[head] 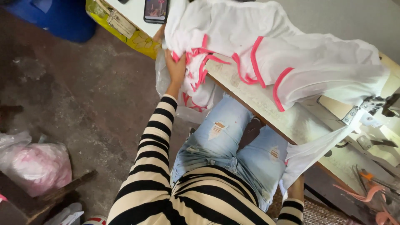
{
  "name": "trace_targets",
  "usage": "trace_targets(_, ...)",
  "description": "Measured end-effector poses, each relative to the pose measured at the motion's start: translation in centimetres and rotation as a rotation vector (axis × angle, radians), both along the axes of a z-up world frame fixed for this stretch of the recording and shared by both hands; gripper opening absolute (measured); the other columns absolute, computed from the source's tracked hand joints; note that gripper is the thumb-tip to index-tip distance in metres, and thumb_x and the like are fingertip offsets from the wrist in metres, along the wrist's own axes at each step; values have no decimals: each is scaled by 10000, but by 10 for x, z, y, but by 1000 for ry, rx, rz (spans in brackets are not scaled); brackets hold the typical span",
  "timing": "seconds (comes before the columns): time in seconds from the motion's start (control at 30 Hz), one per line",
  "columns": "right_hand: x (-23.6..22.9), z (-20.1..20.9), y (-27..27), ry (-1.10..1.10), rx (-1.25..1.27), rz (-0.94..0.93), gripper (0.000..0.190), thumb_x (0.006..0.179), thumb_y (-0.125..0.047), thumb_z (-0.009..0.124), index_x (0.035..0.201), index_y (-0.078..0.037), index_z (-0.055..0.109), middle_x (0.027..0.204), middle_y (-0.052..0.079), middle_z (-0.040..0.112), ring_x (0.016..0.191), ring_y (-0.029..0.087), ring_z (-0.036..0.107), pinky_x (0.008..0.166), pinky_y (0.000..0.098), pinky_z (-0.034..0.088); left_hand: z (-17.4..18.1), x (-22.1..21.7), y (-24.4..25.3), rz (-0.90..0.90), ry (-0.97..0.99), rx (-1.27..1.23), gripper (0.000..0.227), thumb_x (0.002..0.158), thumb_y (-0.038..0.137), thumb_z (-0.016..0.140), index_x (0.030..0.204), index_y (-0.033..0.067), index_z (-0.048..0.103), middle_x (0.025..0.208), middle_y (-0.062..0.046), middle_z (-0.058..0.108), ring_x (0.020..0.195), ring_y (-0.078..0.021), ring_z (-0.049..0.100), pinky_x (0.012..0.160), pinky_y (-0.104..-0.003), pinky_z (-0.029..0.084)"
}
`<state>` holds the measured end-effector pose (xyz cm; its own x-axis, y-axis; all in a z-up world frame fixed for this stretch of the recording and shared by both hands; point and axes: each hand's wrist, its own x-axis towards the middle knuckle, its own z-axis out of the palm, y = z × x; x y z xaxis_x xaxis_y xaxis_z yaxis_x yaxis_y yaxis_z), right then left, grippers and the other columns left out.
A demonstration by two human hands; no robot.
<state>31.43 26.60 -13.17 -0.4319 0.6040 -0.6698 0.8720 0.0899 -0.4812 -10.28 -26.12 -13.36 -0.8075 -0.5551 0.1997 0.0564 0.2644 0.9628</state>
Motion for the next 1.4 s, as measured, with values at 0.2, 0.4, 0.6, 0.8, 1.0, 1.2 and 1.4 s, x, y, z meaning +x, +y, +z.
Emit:
trace_targets(0.2, -19, -17, 7, 48, 74, 110, 421, 962, -316, 654, 1178, 45, 685, 1148, 268, 667, 1038, 432, 623, 810, 516, 486, -143, 77, 10, -673, -993, 12, 781, 759, 291, 878, 1431, 78, 542, 1088, -224, 728, 898, -362, 743, 600, -385, 616)
trace_targets(0.4, -40, -44, 29, 89, 143, 217, 429, 966, -325, 647, 1155, 57, 694, 1111, 314, 667, 1041, 493, 620, 826, 558, 481, -116, 29, -27, -433, -942, -458, 364, 710, 311, 821, 899, 1, 795, 952, -236, 745, 949, -387, 731, 846, -467, 584)
trace_targets(0.6, -37, -45, 51, 140, 223, 228, 440, 970, -334, 641, 1132, 70, 703, 1074, 360, 666, 1044, 555, 616, 842, 600, 474, -86, -76, -55, -295, -671, -509, 923, 837, 277, 879, 1500, 40, 283, 1472, -337, 238, 1370, -611, 393, 1169, -598, 446)
trace_targets(0.8, 23, -21, 93, 262, 430, -124, 257, 933, -422, 835, 884, -202, 713, 790, 13, 649, 679, 193, 584, 650, 376, 461, -20, -62, -43, -542, -705, -867, 371, 913, 458, 720, 988, 94, 735, 923, -156, 749, 936, -421, 720, 787, -569, 557)
trace_targets(1.0, 40, 164, 104, 948, 597, -886, 385, 780, 67, 772, 1084, -171, 765, 1118, 7, 822, 946, 164, 838, 771, 371, 792, 173, 76, 121, -777, -436, 210, 104, 958, 177, 660, 865, 173, 707, 617, 42, 515, 533, -49, 416, 476, -208, 298)
trace_targets(1.2, -95, 320, -133, 852, -8, 1259, 250, 1012, -221, 576, 1198, -100, 690, 1371, 178, 636, 1277, 348, 598, 1058, 456, 448, 200, 69, 272, -1643, -792, 610, 689, 1018, 556, 373, 1018, -51, 699, 759, -257, 720, 636, -323, 725, 582, -336, 599)
trace_targets(1.4, -100, 292, -106, 709, -276, 927, 440, 1002, -361, 549, 1380, -139, 591, 1537, 114, 501, 1280, 290, 624, 1053, 404, 536, 150, 89, 304, -1959, -967, 557, 552, 793, 77, 404, 1260, -38, 675, 1244, -157, 728, 1131, -195, 695, 925, -241, 521)
